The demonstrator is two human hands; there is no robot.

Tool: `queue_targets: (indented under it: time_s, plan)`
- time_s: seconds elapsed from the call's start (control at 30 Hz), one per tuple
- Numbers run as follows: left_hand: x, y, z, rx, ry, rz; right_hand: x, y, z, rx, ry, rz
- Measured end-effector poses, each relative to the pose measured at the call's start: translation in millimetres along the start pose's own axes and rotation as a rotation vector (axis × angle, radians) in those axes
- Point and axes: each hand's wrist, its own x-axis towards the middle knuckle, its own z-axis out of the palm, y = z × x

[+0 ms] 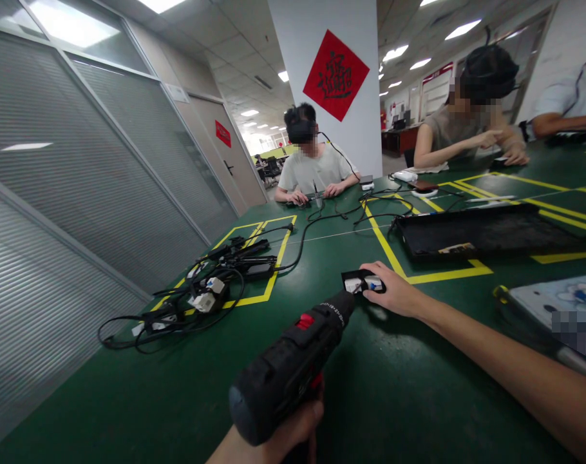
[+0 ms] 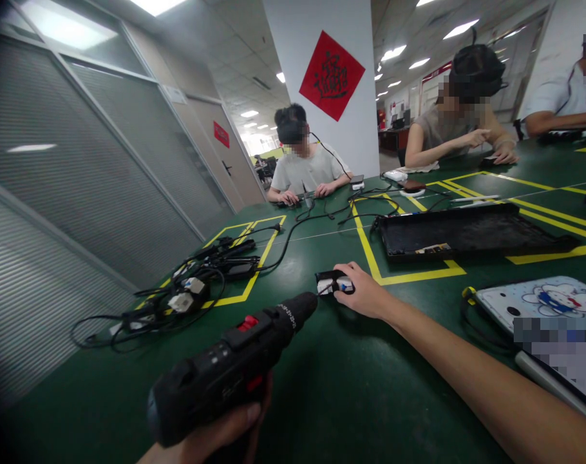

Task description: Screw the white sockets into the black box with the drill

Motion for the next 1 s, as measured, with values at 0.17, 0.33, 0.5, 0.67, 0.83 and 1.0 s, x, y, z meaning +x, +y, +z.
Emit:
queue_targets:
  time_s: [0.17, 0.33, 0.5, 0.67, 0.83, 1.0]
  plan:
    - [1.3, -6.8, 2.9, 0.122, 0.031, 0.098, 0.3, 0.5, -0.5, -0.014, 0.006, -0.007]
    - [0.9, 0.2, 3.8, 0.188, 0.132, 0.155, 0.6, -0.4, -1.9, -0.019, -0.002, 0.009]
    - [-2.0, 1.2, 5.5, 0.024, 0.029, -0.024, -0.4, -1.9, -2.1, -0.016, -0.004, 0.009]
    - [1.9, -16.6, 3.2, 0.013, 0.016, -0.025, -0.2, -2.0, -0.6, -0.018, 0.007, -0.004]
    - [8.3, -32.9, -1.9, 0.039, 0.053, 0.095, 0.2, 0.2, 0.2, -0.017, 0.008, 0.0]
    - [7.1, -26.7, -2.8, 0.103, 0.044, 0.095, -0.2, -1.5, -1.3, -0.011, -0.012, 0.019]
